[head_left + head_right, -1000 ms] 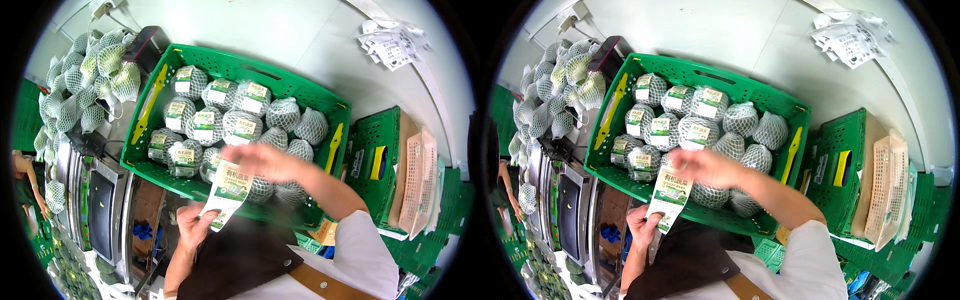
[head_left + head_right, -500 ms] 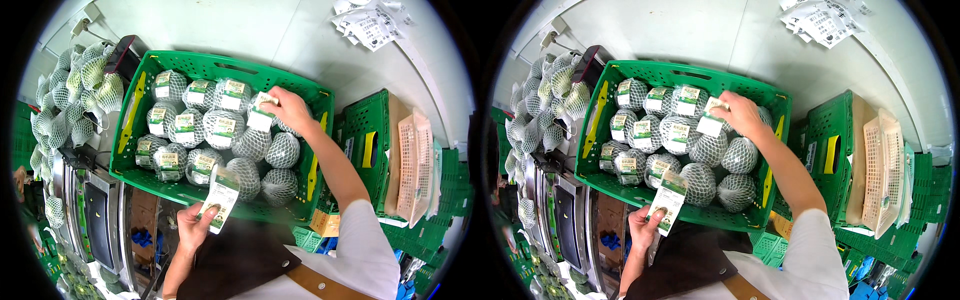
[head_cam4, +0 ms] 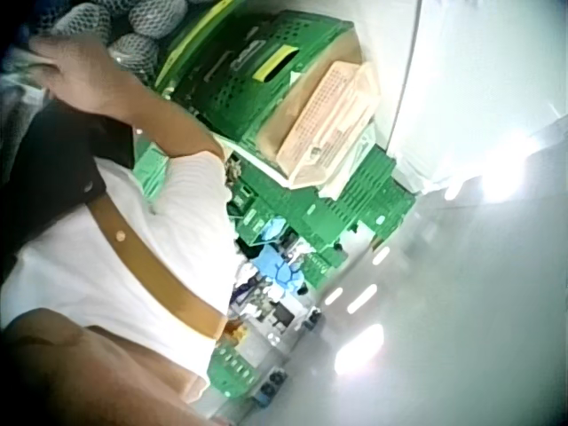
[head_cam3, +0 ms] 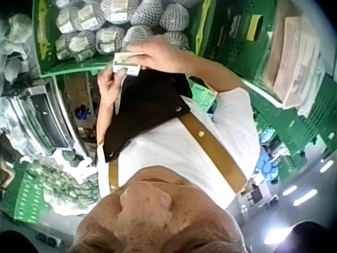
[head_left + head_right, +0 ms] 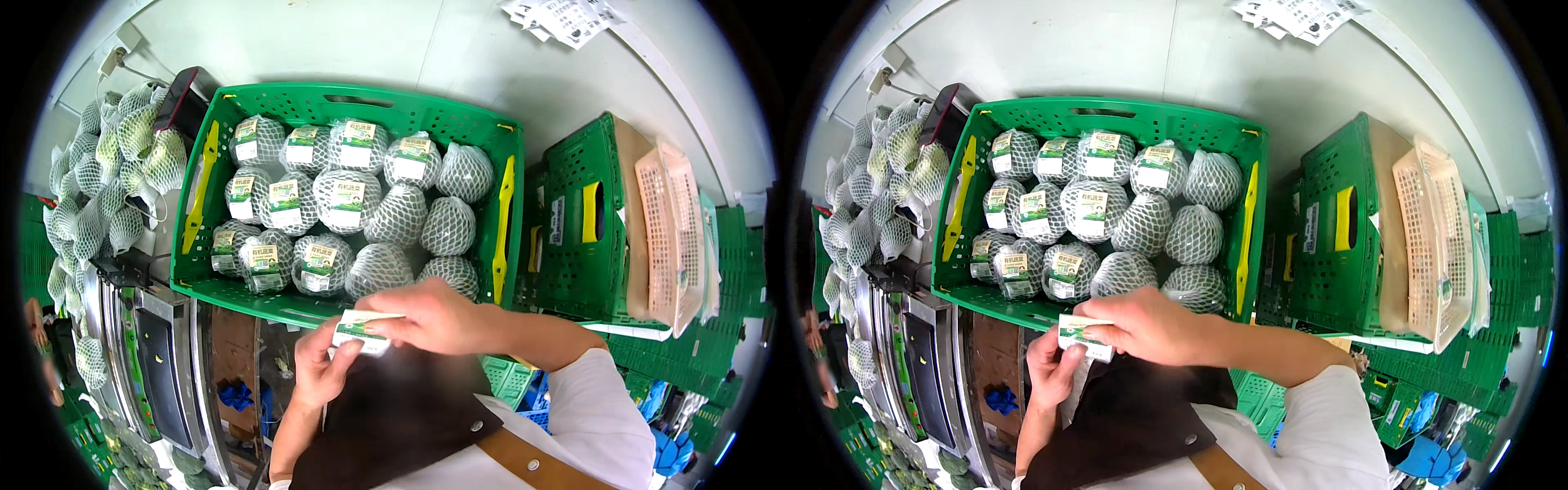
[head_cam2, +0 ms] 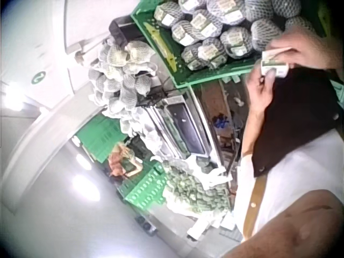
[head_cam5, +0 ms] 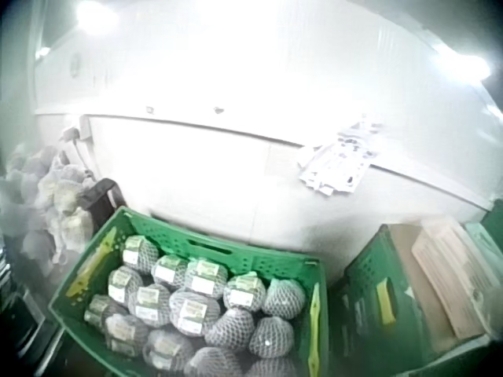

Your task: The person wraps individual produce items in plastic film using a heat-sealing machine and places them into a green crate.

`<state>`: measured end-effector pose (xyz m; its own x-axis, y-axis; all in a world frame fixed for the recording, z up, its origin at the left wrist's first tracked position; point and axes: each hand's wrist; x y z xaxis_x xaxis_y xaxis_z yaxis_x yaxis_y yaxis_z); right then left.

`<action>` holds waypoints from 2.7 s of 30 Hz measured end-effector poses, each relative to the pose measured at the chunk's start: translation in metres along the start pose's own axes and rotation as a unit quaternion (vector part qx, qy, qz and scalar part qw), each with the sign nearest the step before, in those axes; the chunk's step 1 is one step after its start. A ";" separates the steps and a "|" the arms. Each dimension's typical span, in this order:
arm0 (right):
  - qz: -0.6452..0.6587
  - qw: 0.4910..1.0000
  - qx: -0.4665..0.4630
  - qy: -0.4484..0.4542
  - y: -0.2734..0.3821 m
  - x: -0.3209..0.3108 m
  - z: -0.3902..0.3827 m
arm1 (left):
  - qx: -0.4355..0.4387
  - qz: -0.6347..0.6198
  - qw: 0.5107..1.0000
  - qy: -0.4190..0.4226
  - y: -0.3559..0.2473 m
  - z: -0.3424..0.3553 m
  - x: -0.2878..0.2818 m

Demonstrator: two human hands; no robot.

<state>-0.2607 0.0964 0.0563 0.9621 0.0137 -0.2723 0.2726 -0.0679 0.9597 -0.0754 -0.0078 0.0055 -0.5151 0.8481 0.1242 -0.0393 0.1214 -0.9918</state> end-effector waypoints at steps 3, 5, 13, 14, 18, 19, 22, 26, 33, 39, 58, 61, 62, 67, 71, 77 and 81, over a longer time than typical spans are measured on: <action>-0.138 0.984 -0.034 -0.108 0.001 0.010 -0.008 | -0.096 0.004 0.995 -0.028 0.001 -0.009 -0.005; -0.112 0.988 0.020 -0.104 -0.006 0.003 -0.012 | -0.099 0.019 0.995 0.019 0.005 -0.027 -0.015; -0.450 0.831 0.306 -0.115 -0.143 -0.053 0.034 | -0.024 0.029 0.997 0.069 0.011 -0.059 -0.040; -0.500 0.798 0.323 -0.092 -0.140 -0.046 0.040 | 0.008 0.041 0.995 0.086 0.008 -0.060 -0.044; -0.129 0.960 0.135 -0.211 -0.066 -0.005 0.022 | 0.047 0.075 0.988 0.126 0.010 -0.065 -0.056; 0.049 0.985 0.105 -0.128 -0.053 0.018 0.009 | 0.044 0.077 0.987 0.132 0.011 -0.067 -0.057; 0.078 0.995 0.057 0.016 0.005 0.050 -0.009 | 0.029 0.075 0.975 0.206 0.018 -0.067 -0.065; -0.064 0.994 -0.049 -0.076 0.013 0.082 -0.020 | -0.024 0.027 0.988 0.148 0.007 -0.065 -0.044; -0.128 0.987 -0.062 -0.078 0.016 0.096 -0.021 | -0.101 0.071 0.985 0.120 0.008 -0.076 -0.049; -0.085 0.986 0.081 -0.118 -0.020 0.069 -0.007 | -0.146 -0.035 0.988 0.026 0.020 -0.111 -0.055; -0.069 0.988 0.014 -0.135 0.021 0.103 -0.040 | -0.068 -0.001 0.995 0.074 0.001 -0.065 -0.025; -0.181 0.968 0.049 -0.167 0.014 0.093 -0.051 | -0.093 0.003 0.991 0.097 0.027 -0.072 -0.036; -0.091 0.981 0.080 -0.154 0.008 0.085 -0.056 | -0.117 0.002 0.988 0.103 0.027 -0.076 -0.033; -0.234 0.915 0.252 -0.210 -0.033 -0.017 -0.072 | -0.190 -0.026 0.968 0.161 0.032 -0.087 -0.039; -0.561 0.747 0.355 -0.029 -0.118 0.007 -0.062 | -0.107 -0.005 0.979 0.173 0.019 -0.078 -0.042; 0.123 0.971 0.155 -0.132 -0.027 0.046 -0.048 | -0.023 0.009 0.977 0.213 0.012 -0.062 -0.044; 0.003 0.993 0.076 -0.093 0.024 0.074 -0.046 | -0.009 0.008 0.991 0.135 0.007 -0.049 -0.017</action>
<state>-0.1831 0.1416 0.0622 0.9423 -0.1709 -0.2877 0.2486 -0.2180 0.9438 -0.0254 0.0040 -0.0025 -0.2680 0.9566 0.1144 -0.0164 0.1142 -0.9933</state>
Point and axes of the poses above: each hand's wrist, its own z-axis towards the middle knuckle, its own x-axis out of the palm, y = z × x, and after that the axes turned 6 degrees about y, right-handed
